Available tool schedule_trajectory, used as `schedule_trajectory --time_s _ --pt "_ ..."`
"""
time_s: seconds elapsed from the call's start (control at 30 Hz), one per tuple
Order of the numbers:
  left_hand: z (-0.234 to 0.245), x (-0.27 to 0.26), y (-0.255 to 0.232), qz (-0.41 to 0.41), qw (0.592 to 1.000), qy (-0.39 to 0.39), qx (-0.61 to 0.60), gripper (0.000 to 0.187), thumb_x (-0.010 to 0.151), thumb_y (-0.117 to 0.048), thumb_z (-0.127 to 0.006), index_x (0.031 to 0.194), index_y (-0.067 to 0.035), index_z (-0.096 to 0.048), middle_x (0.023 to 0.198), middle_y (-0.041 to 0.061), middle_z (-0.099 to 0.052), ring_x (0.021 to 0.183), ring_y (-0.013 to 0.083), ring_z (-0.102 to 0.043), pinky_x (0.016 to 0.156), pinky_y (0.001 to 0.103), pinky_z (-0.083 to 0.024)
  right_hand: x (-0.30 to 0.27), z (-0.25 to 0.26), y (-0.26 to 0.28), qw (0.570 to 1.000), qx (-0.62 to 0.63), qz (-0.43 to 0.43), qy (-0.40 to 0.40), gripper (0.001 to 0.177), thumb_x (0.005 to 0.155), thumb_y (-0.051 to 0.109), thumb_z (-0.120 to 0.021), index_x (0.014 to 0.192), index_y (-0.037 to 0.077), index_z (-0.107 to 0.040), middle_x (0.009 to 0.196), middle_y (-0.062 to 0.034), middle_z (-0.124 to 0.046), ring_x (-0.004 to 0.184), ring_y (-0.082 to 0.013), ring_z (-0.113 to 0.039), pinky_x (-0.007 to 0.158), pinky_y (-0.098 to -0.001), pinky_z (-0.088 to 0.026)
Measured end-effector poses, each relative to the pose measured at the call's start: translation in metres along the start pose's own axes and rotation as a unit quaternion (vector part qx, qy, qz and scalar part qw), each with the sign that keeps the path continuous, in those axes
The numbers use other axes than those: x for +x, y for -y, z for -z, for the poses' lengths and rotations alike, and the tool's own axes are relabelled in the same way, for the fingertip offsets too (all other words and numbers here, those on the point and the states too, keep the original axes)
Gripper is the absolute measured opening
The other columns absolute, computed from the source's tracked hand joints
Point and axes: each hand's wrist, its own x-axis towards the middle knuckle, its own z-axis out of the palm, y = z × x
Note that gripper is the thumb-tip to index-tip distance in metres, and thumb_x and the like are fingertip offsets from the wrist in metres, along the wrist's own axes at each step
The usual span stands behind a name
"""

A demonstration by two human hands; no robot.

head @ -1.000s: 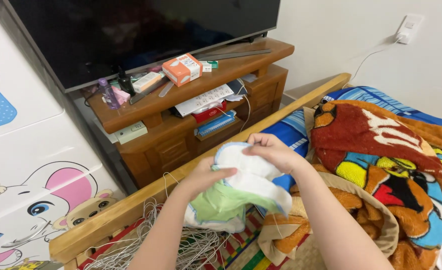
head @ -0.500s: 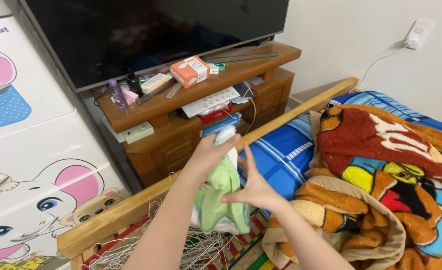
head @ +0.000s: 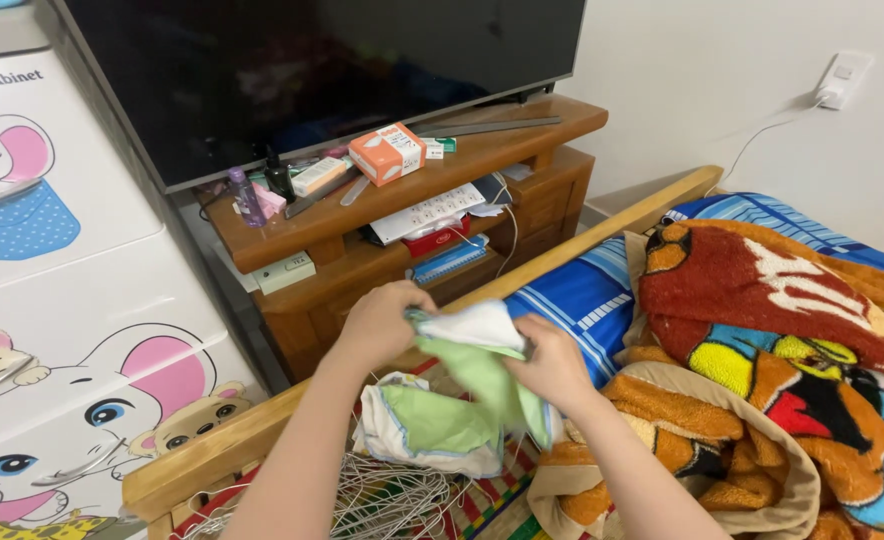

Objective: Folding and organizing clothes into a cabinet drawer.

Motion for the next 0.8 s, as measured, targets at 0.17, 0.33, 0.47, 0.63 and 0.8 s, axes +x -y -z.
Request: schedule_trajectory --time_s 0.17,0.33,0.47,0.63,0.8 --pt "-0.059 0.003 0.089 -0.026 0.987 -0.156 -0.004 0.037 0.068 0.007 -0.063 0.079 -0.023 -0.083 0.119 0.009 -0.073 0.117 0.0341 -0.064 0.097 0.044 -0.050 -0.004 -0.050 -0.024 0.974 -0.160 0.149 -0.056 0.041 0.069 0.005 -0.078 0.109 0.012 -0.076 0.098 -0.0077 -0.074 0.092 -0.0258 -0.071 0.081 -0.0379 -0.058" --pt "-0.133 -0.017 0.202 0.228 0.973 -0.009 -0.008 0.034 0.083 -0.004 -0.065 0.081 -0.031 -0.086 0.125 0.003 -0.075 0.117 0.0264 -0.068 0.100 0.040 -0.052 -0.032 -0.112 -0.034 0.945 -0.167 0.155 0.234 0.042 0.071 0.016 -0.083 0.112 0.013 -0.076 0.105 -0.0104 -0.075 0.098 -0.0272 -0.070 0.094 -0.0447 -0.049" --pt "-0.174 -0.013 0.241 0.302 0.909 -0.085 -0.276 0.022 0.086 -0.018 -0.064 0.105 -0.012 -0.074 0.120 0.021 -0.074 0.111 0.0346 -0.071 0.098 0.043 -0.055 -0.038 -0.127 -0.044 0.952 -0.065 0.044 0.296 0.031 0.087 0.030 -0.073 0.113 0.013 -0.076 0.107 -0.0100 -0.077 0.099 -0.0267 -0.072 0.094 -0.0403 -0.052" --pt "-0.171 -0.022 0.199 0.430 0.853 -0.083 -0.284 0.092 0.075 -0.030 -0.097 0.133 0.008 -0.038 0.123 0.027 -0.060 0.117 0.0375 -0.063 0.098 0.053 -0.053 -0.036 -0.143 -0.078 0.952 0.005 -0.047 0.303 0.031 0.096 0.033 -0.062 0.117 0.015 -0.074 0.108 -0.0091 -0.077 0.098 -0.0252 -0.073 0.090 -0.0364 -0.056" --pt "-0.185 -0.013 0.204 0.461 0.803 0.005 -0.379 0.057 0.064 -0.013 -0.087 0.112 0.013 -0.070 0.113 0.030 -0.077 0.096 0.0405 -0.078 0.080 0.054 -0.062 -0.041 -0.155 -0.107 0.935 0.040 -0.072 0.345 0.030 0.098 0.032 -0.062 0.118 0.014 -0.075 0.105 -0.0093 -0.078 0.096 -0.0232 -0.073 0.089 -0.0339 -0.056"
